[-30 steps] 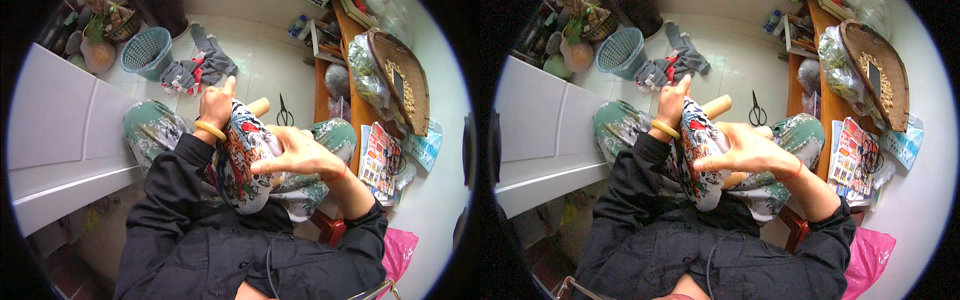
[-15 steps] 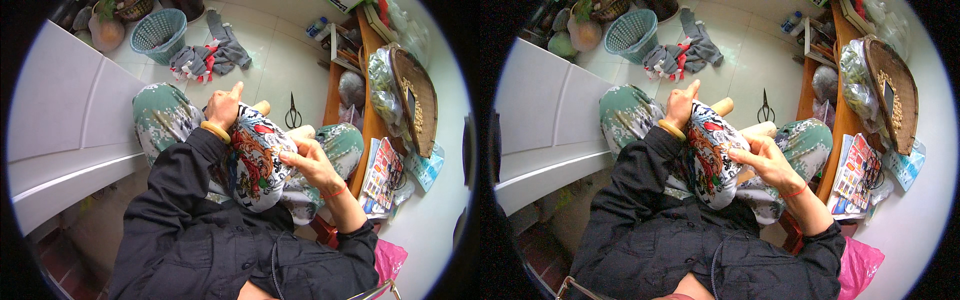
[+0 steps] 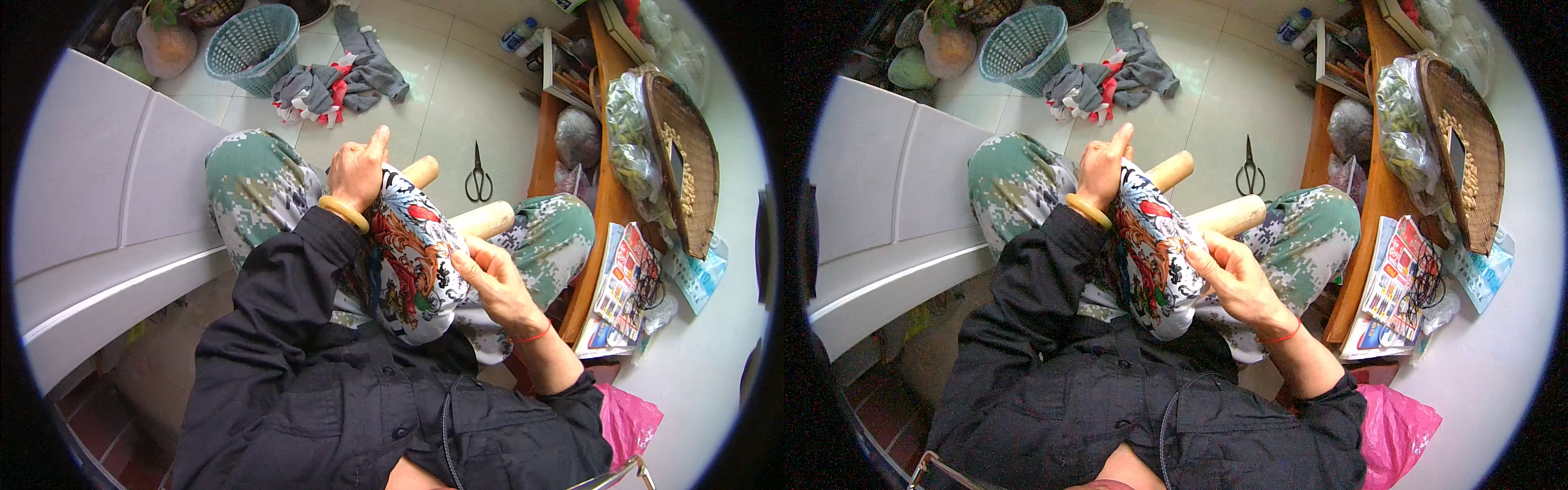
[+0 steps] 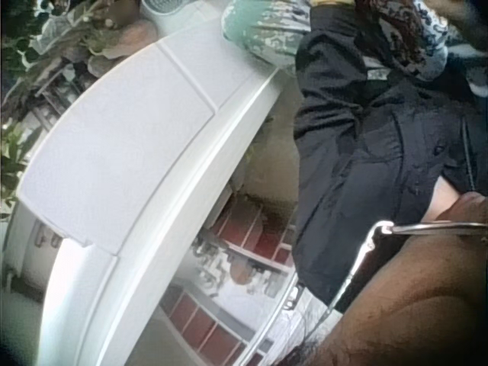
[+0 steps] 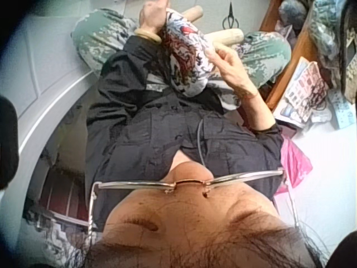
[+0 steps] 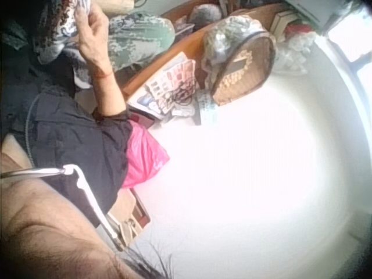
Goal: The person sits on the floor and repeatedly inserts and removes cylindrical wooden dowels into a patterned fabric cover. They adjust the fabric around the dowels and rotate the assembly to fit the pieces together.
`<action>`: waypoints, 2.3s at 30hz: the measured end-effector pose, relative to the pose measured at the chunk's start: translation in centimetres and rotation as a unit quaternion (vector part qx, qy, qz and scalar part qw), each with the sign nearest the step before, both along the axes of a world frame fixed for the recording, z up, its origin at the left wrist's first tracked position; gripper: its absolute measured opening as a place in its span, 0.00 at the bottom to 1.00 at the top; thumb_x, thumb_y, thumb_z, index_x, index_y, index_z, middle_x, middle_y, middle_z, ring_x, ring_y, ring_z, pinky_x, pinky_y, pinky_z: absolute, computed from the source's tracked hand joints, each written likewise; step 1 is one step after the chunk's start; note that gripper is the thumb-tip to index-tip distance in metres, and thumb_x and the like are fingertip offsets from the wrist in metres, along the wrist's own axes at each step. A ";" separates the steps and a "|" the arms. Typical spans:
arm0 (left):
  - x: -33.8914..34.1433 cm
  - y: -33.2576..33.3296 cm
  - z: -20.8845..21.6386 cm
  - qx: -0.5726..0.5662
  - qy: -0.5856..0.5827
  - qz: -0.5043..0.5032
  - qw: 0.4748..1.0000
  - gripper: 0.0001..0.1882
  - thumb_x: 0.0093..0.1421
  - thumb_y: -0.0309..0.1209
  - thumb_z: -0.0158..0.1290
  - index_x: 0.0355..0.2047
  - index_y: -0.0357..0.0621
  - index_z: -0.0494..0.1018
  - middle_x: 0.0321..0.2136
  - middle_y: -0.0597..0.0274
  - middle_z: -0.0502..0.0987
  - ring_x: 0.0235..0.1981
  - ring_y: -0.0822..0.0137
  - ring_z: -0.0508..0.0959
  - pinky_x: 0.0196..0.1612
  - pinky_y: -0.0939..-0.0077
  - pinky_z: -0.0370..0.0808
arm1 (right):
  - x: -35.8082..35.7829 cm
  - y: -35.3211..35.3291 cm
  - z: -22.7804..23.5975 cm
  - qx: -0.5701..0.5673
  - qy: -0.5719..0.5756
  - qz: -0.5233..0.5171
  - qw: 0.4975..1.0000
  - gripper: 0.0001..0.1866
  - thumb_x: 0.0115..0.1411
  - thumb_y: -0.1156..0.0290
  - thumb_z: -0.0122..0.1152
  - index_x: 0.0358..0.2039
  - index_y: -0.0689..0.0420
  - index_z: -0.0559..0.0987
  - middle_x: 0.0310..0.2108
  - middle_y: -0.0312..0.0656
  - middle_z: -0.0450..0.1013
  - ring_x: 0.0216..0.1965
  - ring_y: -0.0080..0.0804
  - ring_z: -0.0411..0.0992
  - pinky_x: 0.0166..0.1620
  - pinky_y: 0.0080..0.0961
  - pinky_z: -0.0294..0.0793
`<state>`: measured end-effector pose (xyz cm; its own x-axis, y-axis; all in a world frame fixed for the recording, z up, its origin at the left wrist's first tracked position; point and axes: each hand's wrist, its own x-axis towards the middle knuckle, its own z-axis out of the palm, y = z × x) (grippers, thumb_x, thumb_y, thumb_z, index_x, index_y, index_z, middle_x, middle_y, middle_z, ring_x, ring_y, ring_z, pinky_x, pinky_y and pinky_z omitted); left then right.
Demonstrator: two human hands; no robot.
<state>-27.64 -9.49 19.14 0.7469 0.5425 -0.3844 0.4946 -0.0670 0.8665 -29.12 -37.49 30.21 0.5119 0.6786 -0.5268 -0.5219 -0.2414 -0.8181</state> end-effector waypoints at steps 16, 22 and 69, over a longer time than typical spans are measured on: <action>-0.1 0.5 -0.4 -0.019 -0.003 0.010 1.000 0.40 0.71 0.63 0.50 0.24 0.34 0.82 0.20 0.46 0.80 0.27 0.49 0.81 0.39 0.55 0.75 | -2.3 0.3 -0.8 0.102 0.098 -0.078 0.987 0.27 0.64 0.73 0.78 0.62 0.67 0.81 0.55 0.40 0.84 0.52 0.25 0.81 0.61 0.29 0.79; -0.7 0.3 0.7 0.016 0.000 -0.024 1.000 0.42 0.72 0.66 0.46 0.25 0.35 0.83 0.20 0.45 0.79 0.29 0.45 0.81 0.40 0.55 0.74 | -2.6 -0.1 -4.1 0.238 0.202 -0.113 0.943 0.33 0.67 0.66 0.76 0.67 0.68 0.76 0.58 0.45 0.82 0.55 0.31 0.81 0.62 0.33 0.79; -10.4 3.8 1.4 -0.626 -0.188 -0.034 0.756 0.26 0.72 0.27 0.63 0.68 0.35 0.71 0.63 0.47 0.79 0.62 0.57 0.82 0.68 0.55 0.82 | -0.7 -3.9 -1.1 -0.078 -0.795 0.012 0.601 0.19 0.59 0.73 0.77 0.51 0.47 0.91 0.54 0.35 0.87 0.61 0.39 0.83 0.68 0.42 0.78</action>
<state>-38.06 -5.70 20.54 0.9411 -0.1142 -0.3183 0.2286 0.9084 0.3500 -29.85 -41.44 29.09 0.4437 0.7019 0.5572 0.8955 -0.3718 -0.2446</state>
